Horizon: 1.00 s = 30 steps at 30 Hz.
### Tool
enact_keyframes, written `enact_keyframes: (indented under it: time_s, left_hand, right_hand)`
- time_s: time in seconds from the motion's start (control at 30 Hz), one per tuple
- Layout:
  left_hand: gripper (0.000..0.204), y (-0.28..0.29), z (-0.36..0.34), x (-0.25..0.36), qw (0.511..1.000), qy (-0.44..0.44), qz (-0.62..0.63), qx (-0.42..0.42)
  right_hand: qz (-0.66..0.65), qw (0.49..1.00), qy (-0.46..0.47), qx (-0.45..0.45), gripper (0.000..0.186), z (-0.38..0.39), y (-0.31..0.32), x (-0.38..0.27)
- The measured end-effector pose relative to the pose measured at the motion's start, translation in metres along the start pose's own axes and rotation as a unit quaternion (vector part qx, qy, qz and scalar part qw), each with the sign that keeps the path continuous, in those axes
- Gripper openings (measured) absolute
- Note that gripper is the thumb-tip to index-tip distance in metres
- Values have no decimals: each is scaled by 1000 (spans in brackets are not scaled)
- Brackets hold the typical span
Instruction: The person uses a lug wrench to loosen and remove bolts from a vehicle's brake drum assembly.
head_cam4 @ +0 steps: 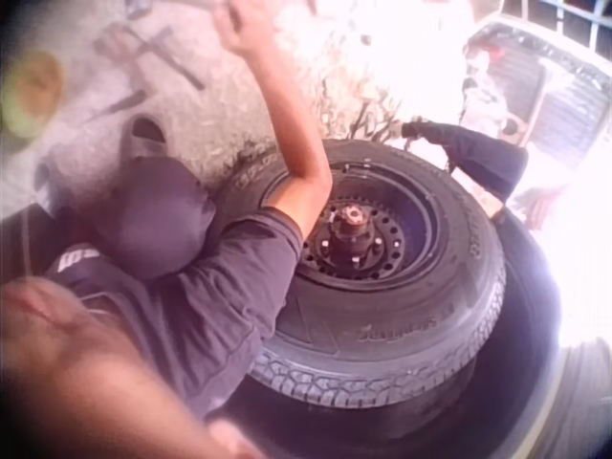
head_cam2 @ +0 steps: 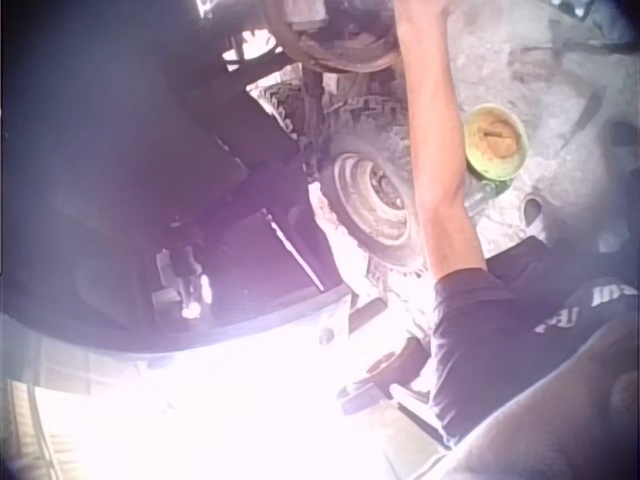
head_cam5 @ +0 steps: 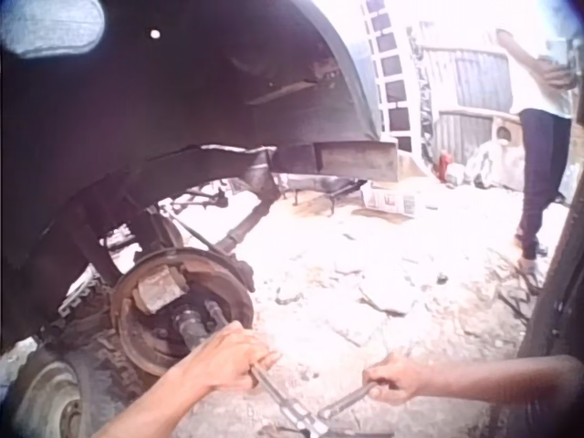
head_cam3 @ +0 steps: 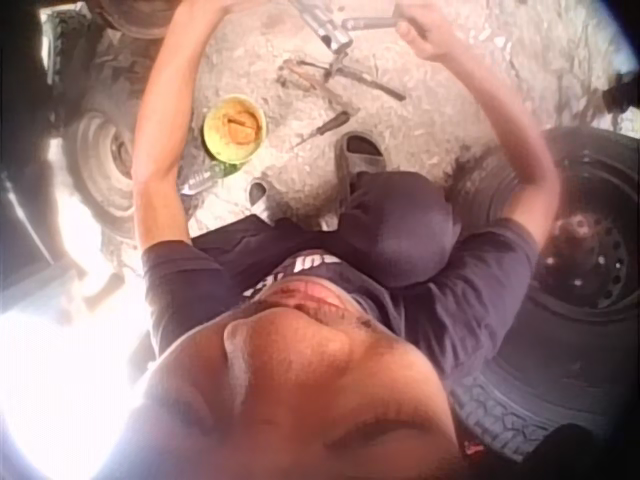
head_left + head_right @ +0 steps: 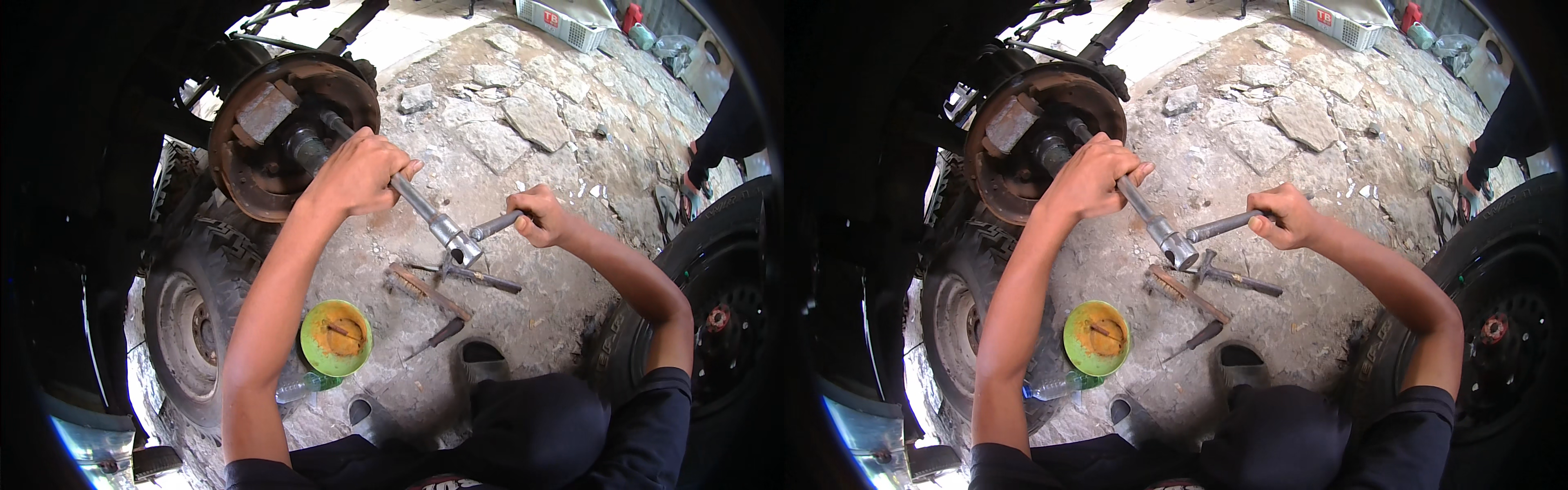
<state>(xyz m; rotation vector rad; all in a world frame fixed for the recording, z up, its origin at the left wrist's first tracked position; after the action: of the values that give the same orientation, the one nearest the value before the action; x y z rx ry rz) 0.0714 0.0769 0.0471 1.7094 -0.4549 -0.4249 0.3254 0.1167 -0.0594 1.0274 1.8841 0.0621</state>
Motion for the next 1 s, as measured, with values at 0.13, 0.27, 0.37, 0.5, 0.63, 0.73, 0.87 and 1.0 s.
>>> enact_keyframes:
  time_s: [0.13,0.27,0.37,0.5,0.63,0.73,0.87,1.0]
  left_hand:
    - [36,1,1,0,1000,3,-3,-1]
    - [37,1,1,1,1000,9,-10,-1]
    - [37,1,2,0,1000,0,-7,4]
    - [37,2,5,1,1000,-9,-12,-12]
    - [35,3,7,-2,1000,-7,-17,-21]
    - [33,3,3,2,999,-9,-30,-24]
    - [30,-3,-2,2,997,20,-37,-62]
    - [29,-7,9,8,998,-29,-47,23]
  right_hand:
    - [-22,1000,-10,3,40,2,-9,0]
    - [-10,1000,4,2,45,6,-17,2]
    - [13,1000,17,-12,46,4,-16,2]
    - [95,991,63,-65,33,-14,2,-6]
    - [109,986,45,-115,33,-24,7,-17]
    - [155,979,29,-126,33,-20,8,-33]
    - [94,984,14,-152,33,-44,-11,-51]
    - [130,980,-9,-151,34,-50,-21,-50]
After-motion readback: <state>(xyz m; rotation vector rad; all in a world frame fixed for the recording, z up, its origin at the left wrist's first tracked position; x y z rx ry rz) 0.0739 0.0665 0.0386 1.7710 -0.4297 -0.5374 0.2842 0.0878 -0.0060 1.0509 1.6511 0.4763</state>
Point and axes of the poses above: each hand's wrist, its own z-axis away from the middle knuckle, its own y-axis out of the back of the hand, x = y × z, the point moved 4 cm from there along -z, towards the middle knuckle, and after that the axes turned 9 degrees about -z, right-handed, at the moved point
